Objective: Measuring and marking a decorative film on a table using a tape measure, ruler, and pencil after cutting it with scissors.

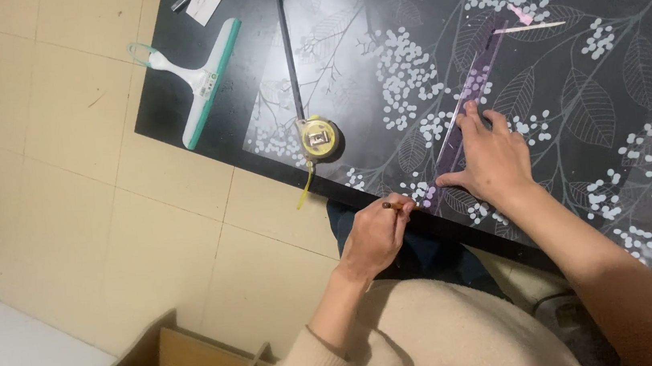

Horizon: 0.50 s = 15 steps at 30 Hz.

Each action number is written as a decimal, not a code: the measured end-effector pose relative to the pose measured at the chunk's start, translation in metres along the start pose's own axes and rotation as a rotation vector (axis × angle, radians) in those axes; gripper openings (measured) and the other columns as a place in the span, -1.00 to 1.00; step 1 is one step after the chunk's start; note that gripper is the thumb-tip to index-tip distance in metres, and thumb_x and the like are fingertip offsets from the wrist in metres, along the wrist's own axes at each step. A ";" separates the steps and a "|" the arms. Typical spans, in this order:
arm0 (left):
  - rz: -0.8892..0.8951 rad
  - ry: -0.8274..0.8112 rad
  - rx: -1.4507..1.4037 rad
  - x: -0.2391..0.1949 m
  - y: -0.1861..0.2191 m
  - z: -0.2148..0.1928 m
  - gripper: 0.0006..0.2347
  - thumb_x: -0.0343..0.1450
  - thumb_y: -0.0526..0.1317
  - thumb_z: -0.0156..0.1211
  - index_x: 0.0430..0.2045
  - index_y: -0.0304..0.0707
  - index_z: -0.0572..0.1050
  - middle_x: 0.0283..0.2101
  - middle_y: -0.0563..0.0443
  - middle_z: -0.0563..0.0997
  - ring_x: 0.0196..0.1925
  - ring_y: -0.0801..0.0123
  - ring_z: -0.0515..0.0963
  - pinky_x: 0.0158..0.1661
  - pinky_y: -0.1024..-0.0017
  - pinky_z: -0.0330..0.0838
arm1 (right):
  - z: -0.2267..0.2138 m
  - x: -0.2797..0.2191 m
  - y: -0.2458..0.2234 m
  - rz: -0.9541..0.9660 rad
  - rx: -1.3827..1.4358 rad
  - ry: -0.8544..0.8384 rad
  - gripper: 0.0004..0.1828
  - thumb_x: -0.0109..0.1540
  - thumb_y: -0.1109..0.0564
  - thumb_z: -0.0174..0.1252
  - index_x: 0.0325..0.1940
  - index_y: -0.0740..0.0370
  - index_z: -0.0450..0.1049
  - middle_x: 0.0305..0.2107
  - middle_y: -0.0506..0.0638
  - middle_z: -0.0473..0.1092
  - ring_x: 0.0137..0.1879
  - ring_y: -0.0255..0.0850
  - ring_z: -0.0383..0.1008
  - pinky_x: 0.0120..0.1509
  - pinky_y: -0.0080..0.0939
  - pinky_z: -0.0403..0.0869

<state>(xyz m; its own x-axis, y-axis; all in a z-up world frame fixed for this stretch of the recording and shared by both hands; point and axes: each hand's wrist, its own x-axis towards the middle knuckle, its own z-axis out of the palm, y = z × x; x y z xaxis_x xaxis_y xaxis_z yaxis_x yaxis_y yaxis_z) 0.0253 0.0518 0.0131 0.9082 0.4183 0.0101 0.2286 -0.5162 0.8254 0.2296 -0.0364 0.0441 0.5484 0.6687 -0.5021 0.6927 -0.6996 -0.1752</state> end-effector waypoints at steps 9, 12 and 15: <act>0.045 -0.011 0.019 0.001 0.002 -0.004 -0.83 0.58 -0.25 0.00 -0.38 -0.26 0.51 -0.55 0.00 0.58 -0.45 0.23 0.62 -0.41 0.46 0.51 | 0.003 0.001 0.003 -0.019 0.018 0.029 0.15 -0.08 -0.34 0.50 0.41 0.30 0.26 0.43 0.23 0.21 0.54 0.20 0.11 0.21 0.40 0.44; 0.040 -0.033 0.007 0.003 0.002 -0.006 -0.84 0.57 -0.27 0.00 -0.36 -0.28 0.51 -0.57 -0.03 0.57 -0.45 0.19 0.62 -0.41 0.42 0.52 | 0.003 0.001 0.003 -0.027 0.028 0.033 0.13 -0.08 -0.32 0.50 0.41 0.29 0.26 0.44 0.22 0.20 0.55 0.21 0.10 0.22 0.41 0.42; 0.034 -0.046 -0.010 0.005 0.003 -0.005 -0.85 0.57 -0.28 -0.01 -0.35 -0.30 0.50 -0.57 -0.03 0.56 -0.46 0.19 0.61 -0.42 0.43 0.51 | 0.002 0.000 0.002 -0.025 0.022 0.032 0.14 -0.08 -0.33 0.50 0.40 0.29 0.26 0.44 0.22 0.20 0.54 0.20 0.11 0.22 0.40 0.43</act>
<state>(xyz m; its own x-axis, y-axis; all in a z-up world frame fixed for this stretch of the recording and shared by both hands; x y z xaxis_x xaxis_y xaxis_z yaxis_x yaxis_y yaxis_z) 0.0290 0.0562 0.0190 0.9306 0.3659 0.0127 0.1938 -0.5217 0.8309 0.2307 -0.0384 0.0420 0.5458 0.6935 -0.4702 0.6962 -0.6876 -0.2061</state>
